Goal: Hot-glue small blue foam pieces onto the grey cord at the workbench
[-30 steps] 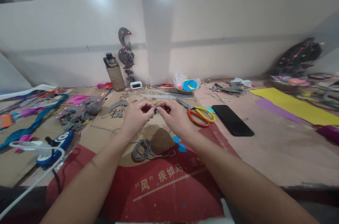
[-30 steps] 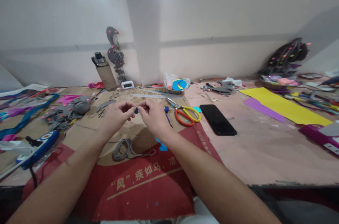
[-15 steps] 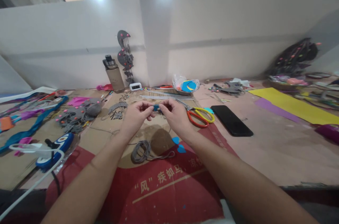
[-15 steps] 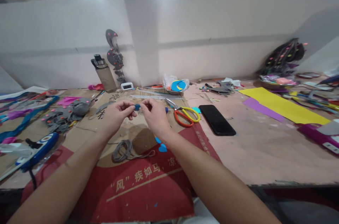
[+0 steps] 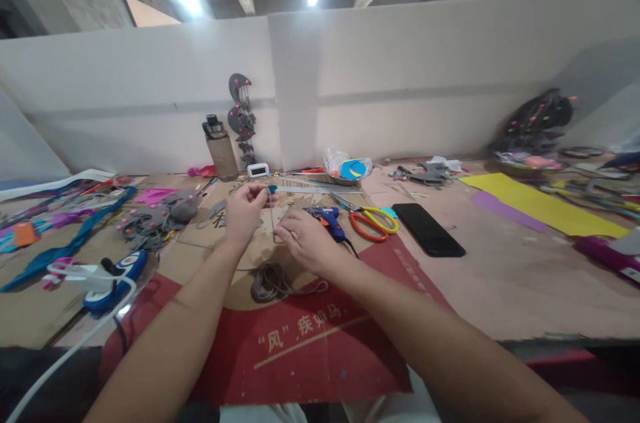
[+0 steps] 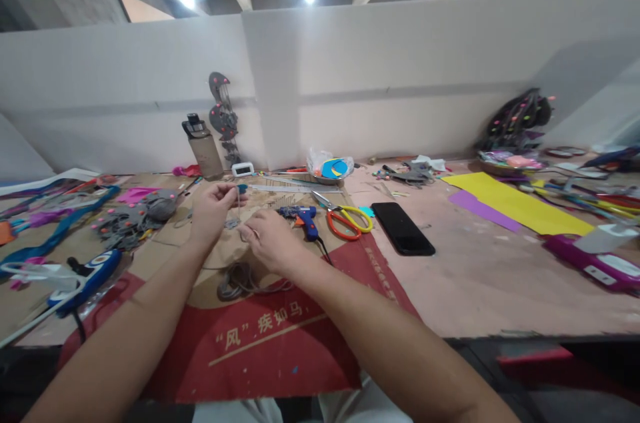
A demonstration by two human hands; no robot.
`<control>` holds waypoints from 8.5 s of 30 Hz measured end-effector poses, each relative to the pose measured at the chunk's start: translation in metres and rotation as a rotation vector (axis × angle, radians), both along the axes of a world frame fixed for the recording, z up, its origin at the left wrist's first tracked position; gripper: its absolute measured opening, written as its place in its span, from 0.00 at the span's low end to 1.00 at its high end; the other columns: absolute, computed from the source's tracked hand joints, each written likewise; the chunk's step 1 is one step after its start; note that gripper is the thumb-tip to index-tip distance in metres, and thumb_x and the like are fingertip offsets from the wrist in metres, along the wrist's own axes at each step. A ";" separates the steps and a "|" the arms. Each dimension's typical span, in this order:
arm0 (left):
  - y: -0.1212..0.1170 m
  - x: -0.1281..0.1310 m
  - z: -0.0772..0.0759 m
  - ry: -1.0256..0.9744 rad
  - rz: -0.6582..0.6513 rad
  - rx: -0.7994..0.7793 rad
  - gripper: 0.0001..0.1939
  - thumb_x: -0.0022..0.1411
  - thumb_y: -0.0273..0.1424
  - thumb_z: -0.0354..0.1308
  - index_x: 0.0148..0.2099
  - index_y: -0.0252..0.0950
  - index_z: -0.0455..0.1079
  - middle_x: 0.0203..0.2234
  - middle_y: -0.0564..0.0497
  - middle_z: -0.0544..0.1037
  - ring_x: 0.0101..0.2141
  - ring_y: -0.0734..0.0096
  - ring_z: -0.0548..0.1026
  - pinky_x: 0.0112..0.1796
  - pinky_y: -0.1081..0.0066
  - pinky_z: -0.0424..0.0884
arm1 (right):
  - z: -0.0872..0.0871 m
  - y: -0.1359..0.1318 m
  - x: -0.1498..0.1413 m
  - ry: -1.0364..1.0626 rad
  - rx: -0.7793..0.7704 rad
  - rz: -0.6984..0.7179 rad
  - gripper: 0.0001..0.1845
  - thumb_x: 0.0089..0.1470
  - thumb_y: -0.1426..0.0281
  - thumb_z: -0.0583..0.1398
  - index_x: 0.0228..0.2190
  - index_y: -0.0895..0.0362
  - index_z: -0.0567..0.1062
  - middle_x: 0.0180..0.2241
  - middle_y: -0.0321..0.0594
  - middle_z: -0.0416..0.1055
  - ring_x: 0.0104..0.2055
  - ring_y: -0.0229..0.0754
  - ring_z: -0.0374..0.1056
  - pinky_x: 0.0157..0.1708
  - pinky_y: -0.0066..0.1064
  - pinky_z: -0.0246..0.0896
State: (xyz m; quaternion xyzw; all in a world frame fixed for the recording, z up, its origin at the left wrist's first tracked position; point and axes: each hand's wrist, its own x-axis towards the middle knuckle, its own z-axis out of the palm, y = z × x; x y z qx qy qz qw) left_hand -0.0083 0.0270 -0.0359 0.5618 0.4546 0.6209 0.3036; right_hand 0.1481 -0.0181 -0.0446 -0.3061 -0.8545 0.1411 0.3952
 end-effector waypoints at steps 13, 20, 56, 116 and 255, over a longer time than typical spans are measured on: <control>0.008 -0.011 0.001 -0.218 -0.052 0.096 0.13 0.51 0.35 0.61 0.36 0.33 0.65 0.26 0.50 0.77 0.26 0.69 0.78 0.27 0.71 0.75 | -0.022 0.044 0.066 -0.278 -0.441 -0.677 0.14 0.47 0.63 0.61 0.30 0.62 0.74 0.34 0.54 0.74 0.39 0.51 0.69 0.37 0.34 0.59; 0.007 -0.012 0.004 -0.250 -0.061 0.038 0.13 0.49 0.33 0.63 0.36 0.32 0.67 0.25 0.49 0.77 0.27 0.68 0.78 0.28 0.70 0.74 | -0.029 0.059 0.058 -0.118 -0.618 -0.643 0.08 0.42 0.67 0.62 0.19 0.58 0.72 0.19 0.45 0.71 0.24 0.46 0.69 0.25 0.33 0.60; -0.004 0.007 -0.003 -0.111 -0.071 -0.059 0.12 0.49 0.34 0.64 0.34 0.33 0.70 0.23 0.51 0.75 0.25 0.75 0.73 0.24 0.76 0.68 | -0.008 0.004 0.038 0.201 -0.079 -0.217 0.15 0.57 0.66 0.53 0.45 0.58 0.68 0.41 0.49 0.71 0.43 0.49 0.67 0.43 0.41 0.62; -0.027 0.019 0.003 0.823 0.119 0.503 0.05 0.56 0.26 0.56 0.33 0.38 0.73 0.28 0.49 0.74 0.35 0.66 0.71 0.39 0.68 0.65 | 0.005 0.012 0.017 0.713 -0.571 -0.104 0.11 0.50 0.60 0.58 0.27 0.56 0.70 0.18 0.28 0.57 0.19 0.32 0.50 0.20 0.25 0.48; -0.023 0.028 0.004 -0.220 -0.557 -0.641 0.16 0.36 0.31 0.72 0.22 0.30 0.67 0.14 0.57 0.63 0.16 0.84 0.59 0.18 0.79 0.56 | -0.014 0.013 0.035 0.325 -0.034 -0.240 0.13 0.50 0.71 0.56 0.40 0.56 0.64 0.33 0.38 0.69 0.33 0.40 0.66 0.35 0.31 0.62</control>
